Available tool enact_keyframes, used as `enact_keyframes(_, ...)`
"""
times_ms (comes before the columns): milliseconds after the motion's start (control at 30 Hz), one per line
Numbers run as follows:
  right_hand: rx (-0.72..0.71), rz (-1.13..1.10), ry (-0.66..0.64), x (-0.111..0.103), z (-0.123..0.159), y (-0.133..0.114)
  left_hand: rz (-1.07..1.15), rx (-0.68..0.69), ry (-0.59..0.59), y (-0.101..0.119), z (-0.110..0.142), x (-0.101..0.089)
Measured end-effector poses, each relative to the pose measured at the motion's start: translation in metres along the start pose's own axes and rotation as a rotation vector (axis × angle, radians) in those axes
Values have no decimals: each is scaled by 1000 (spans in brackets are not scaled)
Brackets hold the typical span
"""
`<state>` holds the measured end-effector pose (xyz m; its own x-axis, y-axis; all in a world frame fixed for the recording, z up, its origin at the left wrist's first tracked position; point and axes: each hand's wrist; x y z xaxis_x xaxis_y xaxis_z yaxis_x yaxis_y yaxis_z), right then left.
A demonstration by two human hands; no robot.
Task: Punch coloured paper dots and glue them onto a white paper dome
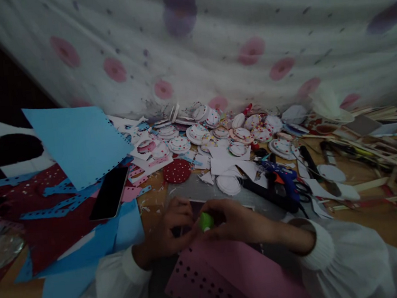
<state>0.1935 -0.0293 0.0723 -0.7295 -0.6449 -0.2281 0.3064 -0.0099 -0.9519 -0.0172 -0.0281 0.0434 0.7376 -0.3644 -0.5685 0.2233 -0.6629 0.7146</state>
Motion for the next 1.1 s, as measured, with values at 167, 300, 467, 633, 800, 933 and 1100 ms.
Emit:
enact_keyframes(167,-9,89,-11,1,-2,-1,7,-17,-2,-2,2,0)
enact_keyframes(300,8,141,34,6,0,-5,-3,-5,-17,-2,2,0)
enact_keyframes(467,48,231,122,15,5,-8,4,23,1,1,0,0)
enact_keyframes(633,12,315,164,18,10,-8,3,-2,1,-2,3,1)
enact_keyframes(800,-9,383,155,19,8,-10,42,11,-3,-5,5,1)
enact_keyframes(933,-12,426,159,19,4,-8,22,-16,1,-8,10,1)
enact_keyframes(1100,-53,456,203,18,5,-11,-53,5,-2,-9,16,2)
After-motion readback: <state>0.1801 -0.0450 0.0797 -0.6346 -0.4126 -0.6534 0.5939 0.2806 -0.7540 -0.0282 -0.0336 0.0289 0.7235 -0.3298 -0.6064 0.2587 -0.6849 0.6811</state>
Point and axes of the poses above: each hand's wrist, its own z-axis away from the middle knuckle, its own x-axis out of the palm, y = z × x, and after that the axes turned 1 degree about z, right-handed
